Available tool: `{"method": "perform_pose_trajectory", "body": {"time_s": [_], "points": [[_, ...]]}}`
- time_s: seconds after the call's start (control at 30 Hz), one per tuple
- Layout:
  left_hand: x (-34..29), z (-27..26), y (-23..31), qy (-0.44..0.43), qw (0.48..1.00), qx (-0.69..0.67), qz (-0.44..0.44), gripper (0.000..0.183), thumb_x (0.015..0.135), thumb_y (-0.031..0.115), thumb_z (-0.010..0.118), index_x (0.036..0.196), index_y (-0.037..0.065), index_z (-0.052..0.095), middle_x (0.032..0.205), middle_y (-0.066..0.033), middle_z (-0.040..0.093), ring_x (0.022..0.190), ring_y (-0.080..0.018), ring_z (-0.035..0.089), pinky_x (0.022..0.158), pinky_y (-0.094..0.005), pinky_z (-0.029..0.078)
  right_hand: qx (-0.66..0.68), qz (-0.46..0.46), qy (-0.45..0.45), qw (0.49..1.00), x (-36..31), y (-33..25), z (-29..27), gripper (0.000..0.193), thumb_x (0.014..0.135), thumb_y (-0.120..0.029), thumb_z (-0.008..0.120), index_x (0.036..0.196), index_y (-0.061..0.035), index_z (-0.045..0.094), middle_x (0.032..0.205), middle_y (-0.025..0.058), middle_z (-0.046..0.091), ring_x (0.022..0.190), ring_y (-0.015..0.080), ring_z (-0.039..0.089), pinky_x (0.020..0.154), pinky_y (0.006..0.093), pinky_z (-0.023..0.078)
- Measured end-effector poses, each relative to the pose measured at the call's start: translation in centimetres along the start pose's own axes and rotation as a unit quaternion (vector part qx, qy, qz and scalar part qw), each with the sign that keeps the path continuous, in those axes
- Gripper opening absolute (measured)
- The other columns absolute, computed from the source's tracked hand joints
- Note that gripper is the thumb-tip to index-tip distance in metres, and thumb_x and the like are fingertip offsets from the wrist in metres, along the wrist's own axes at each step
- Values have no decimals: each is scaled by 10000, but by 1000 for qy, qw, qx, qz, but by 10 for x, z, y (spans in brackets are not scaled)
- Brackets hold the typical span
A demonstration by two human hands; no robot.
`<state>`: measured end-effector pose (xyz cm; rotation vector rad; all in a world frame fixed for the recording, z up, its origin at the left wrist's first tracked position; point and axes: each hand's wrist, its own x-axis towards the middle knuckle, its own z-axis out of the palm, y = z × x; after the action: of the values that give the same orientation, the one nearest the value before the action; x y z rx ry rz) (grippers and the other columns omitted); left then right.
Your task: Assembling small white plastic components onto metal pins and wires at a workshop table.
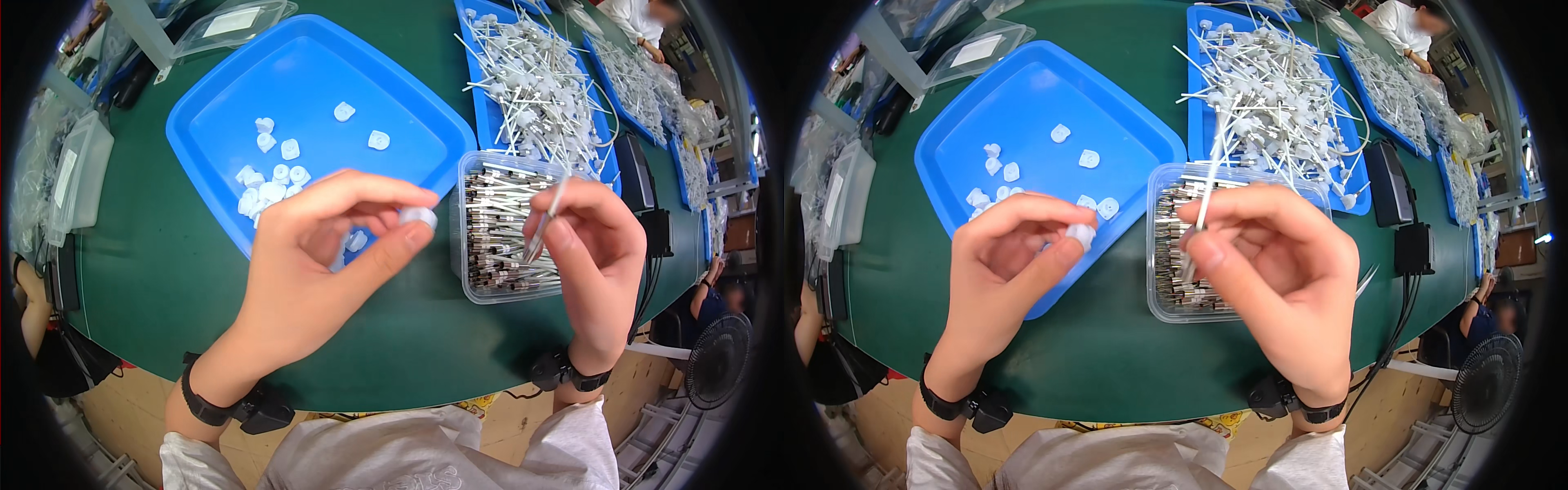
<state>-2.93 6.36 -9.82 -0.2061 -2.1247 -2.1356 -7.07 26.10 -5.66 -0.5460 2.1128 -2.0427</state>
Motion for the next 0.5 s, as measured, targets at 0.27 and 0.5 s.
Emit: {"method": "perform_pose_trajectory", "body": {"time_s": [0.27, 0.5], "points": [[-5, 7, 3, -75, 926, -341, -144, 245, 780, 10, 573, 1012, -15, 498, 1049, -194, 541, 858, -192, 572, 773, -294, 458, -13, -144, -34, 989, -7, 1, 8, 194, 758, -83, 579, 850, 27, 449, 736, 137, 503, 626, 188, 560, 529, 303, 513], [-9, 7, 7, -101, 904, -384, -159, 199, 796, -14, 532, 989, -28, 489, 1048, -220, 534, 850, -220, 584, 744, -314, 484, -100, -277, -144, 945, -4, 1, -1, 174, 771, -43, 552, 881, 8, 427, 774, 154, 505, 601, 241, 581, 521, 322, 523]]}}
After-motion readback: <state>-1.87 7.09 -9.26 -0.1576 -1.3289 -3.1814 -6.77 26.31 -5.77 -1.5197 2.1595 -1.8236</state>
